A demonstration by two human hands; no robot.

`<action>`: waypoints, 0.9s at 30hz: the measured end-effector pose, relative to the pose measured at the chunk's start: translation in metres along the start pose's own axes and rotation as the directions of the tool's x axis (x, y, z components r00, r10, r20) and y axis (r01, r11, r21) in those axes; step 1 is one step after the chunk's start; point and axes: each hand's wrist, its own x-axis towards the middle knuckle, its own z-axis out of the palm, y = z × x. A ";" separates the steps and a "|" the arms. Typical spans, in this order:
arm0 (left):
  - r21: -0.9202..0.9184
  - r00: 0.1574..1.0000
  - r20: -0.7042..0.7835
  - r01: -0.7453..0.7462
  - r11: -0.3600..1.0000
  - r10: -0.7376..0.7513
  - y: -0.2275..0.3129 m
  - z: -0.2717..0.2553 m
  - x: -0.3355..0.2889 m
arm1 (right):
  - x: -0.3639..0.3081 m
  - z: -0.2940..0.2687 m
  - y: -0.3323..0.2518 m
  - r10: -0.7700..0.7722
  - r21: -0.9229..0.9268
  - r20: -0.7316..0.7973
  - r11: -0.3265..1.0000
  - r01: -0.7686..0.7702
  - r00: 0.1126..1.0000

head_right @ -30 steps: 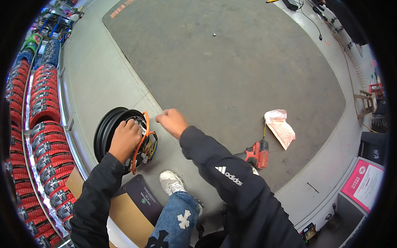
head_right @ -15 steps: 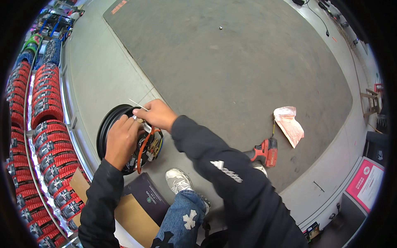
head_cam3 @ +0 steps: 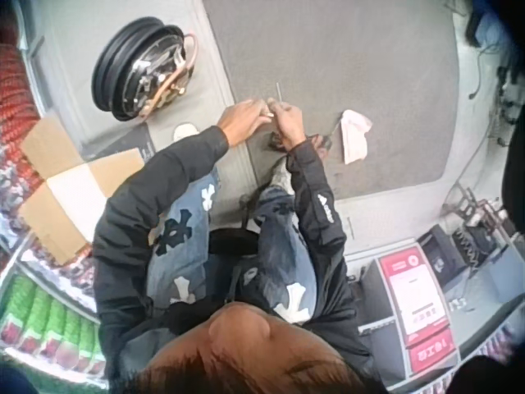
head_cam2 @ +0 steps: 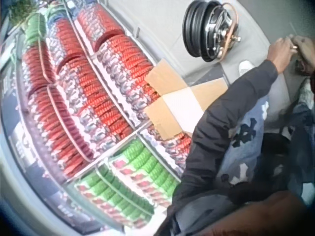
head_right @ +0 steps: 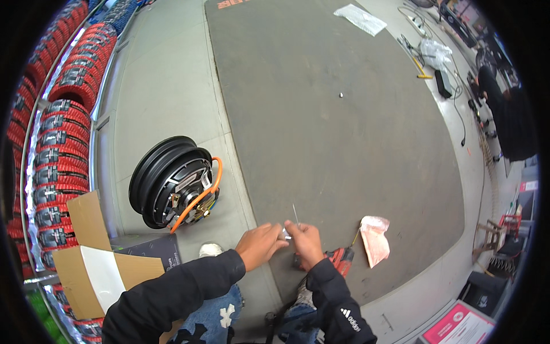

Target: The person assembles a small electric motor by hand, using a screwdriver to tighten screws and secure internal components. They repeatedly adjust parts and reposition the motor while working on the floor of a workshop.

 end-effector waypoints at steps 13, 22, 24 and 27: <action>-0.003 0.997 0.034 -0.075 0.997 0.075 0.003 0.039 -0.009 | -0.038 -0.039 0.030 0.093 0.160 0.003 0.983 -0.093 0.996; -0.088 0.993 0.114 0.038 0.995 -0.028 0.037 0.088 -0.009 | -0.072 -0.096 0.042 0.040 0.223 0.029 0.974 -0.046 0.999; -0.167 0.990 0.082 0.124 0.978 -0.112 0.047 0.097 -0.015 | -0.080 -0.103 0.045 0.016 0.243 0.025 0.970 -0.022 1.000; -0.169 0.963 0.062 0.268 0.948 -0.261 0.064 0.105 -0.024 | -0.090 -0.109 0.053 -0.006 0.251 0.027 0.968 -0.001 1.000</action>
